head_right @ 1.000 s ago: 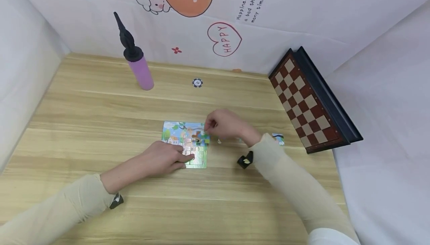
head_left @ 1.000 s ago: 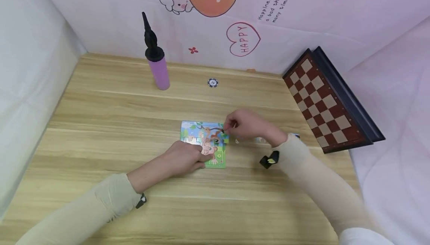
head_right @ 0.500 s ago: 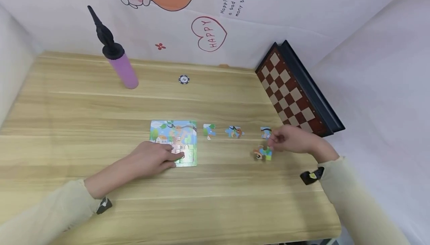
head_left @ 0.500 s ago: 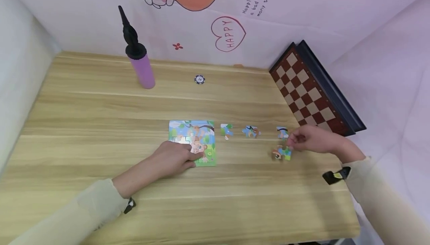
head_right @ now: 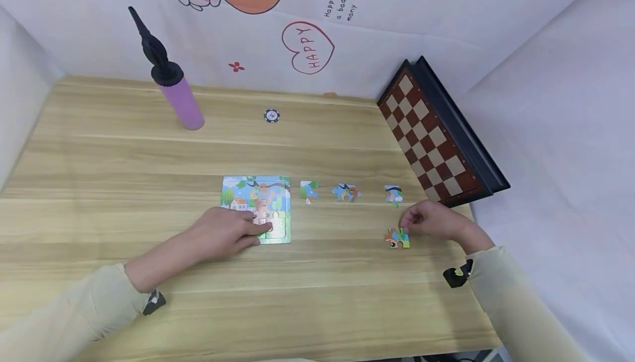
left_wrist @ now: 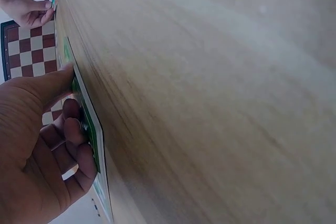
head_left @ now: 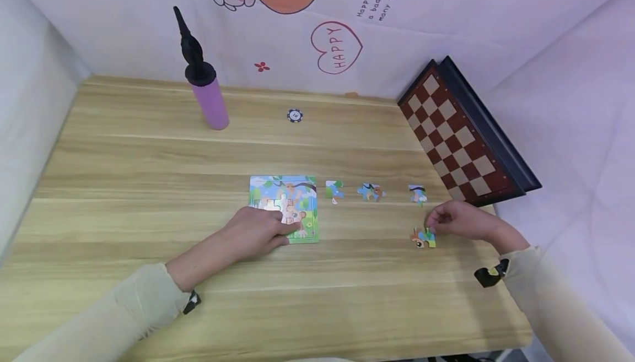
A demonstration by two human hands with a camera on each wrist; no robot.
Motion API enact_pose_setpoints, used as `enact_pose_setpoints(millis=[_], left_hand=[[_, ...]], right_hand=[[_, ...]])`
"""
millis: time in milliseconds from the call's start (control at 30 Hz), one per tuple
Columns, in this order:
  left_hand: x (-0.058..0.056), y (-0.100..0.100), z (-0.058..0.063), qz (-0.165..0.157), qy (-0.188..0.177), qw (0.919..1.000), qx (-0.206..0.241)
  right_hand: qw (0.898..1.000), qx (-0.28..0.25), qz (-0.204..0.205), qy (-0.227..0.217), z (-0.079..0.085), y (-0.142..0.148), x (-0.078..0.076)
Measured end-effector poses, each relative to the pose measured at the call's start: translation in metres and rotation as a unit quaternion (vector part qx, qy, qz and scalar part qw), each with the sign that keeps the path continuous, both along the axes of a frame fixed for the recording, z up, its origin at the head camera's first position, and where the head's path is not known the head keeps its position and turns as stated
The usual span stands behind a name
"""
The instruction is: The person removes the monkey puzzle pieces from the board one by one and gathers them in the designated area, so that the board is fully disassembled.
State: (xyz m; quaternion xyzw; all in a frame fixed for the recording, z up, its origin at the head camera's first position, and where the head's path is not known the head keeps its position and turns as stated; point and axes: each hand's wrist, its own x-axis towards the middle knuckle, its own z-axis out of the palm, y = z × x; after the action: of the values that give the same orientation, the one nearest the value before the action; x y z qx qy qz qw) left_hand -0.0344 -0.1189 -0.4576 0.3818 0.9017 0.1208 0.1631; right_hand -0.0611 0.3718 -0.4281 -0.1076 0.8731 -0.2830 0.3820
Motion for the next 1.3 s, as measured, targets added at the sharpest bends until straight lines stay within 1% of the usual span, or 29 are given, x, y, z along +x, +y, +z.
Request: enact_pose_setpoints(millis=[67,267,433,567,667,767,833,967,1067,1133,1233,1300], left_hand=[[0.0,0.0,0.0,0.0,0.0,1.0,0.0],[0.0,-0.001,0.002,-0.004,-0.002,1.0,0.006],[0.003,-0.003,0.003,-0.027,0.034,0.9991,-0.004],[0.006,-0.005,0.003,-0.034,0.058,0.9977,-0.002],[0.007,-0.006,0.002,-0.039,0.076,0.9963,-0.007],[0.009,-0.006,0.002,-0.046,0.085,0.9953,-0.008],[0.01,-0.007,0.001,-0.046,0.078,0.9959,-0.005],[0.011,-0.012,0.002,-0.031,0.062,0.9976,0.002],[0.012,-0.017,0.001,-0.021,0.052,0.9984,0.004],[0.012,-0.019,0.0,-0.019,0.048,0.9986,0.007],[0.013,-0.022,-0.002,-0.019,0.049,0.9986,0.011],[0.014,-0.025,-0.002,-0.021,0.057,0.9981,0.007]], right_hand=[[1.0,0.01,0.0,0.003,-0.001,0.0,-0.001],[0.998,0.048,-0.005,0.034,0.0,-0.001,-0.002],[0.997,0.055,-0.007,0.055,0.003,-0.006,-0.004],[0.997,0.027,0.01,0.071,0.012,-0.024,-0.012],[0.996,0.005,0.032,0.077,0.016,-0.051,-0.022],[0.995,-0.003,0.058,0.082,0.019,-0.087,-0.036],[0.993,-0.009,0.082,0.08,0.021,-0.116,-0.045],[0.989,-0.029,0.13,0.069,0.025,-0.177,-0.064],[0.982,-0.039,0.173,0.071,0.024,-0.218,-0.072],[0.975,-0.042,0.205,0.076,0.021,-0.242,-0.075],[0.963,-0.048,0.25,0.086,0.016,-0.268,-0.078],[0.958,-0.051,0.268,0.087,0.014,-0.281,-0.078]])
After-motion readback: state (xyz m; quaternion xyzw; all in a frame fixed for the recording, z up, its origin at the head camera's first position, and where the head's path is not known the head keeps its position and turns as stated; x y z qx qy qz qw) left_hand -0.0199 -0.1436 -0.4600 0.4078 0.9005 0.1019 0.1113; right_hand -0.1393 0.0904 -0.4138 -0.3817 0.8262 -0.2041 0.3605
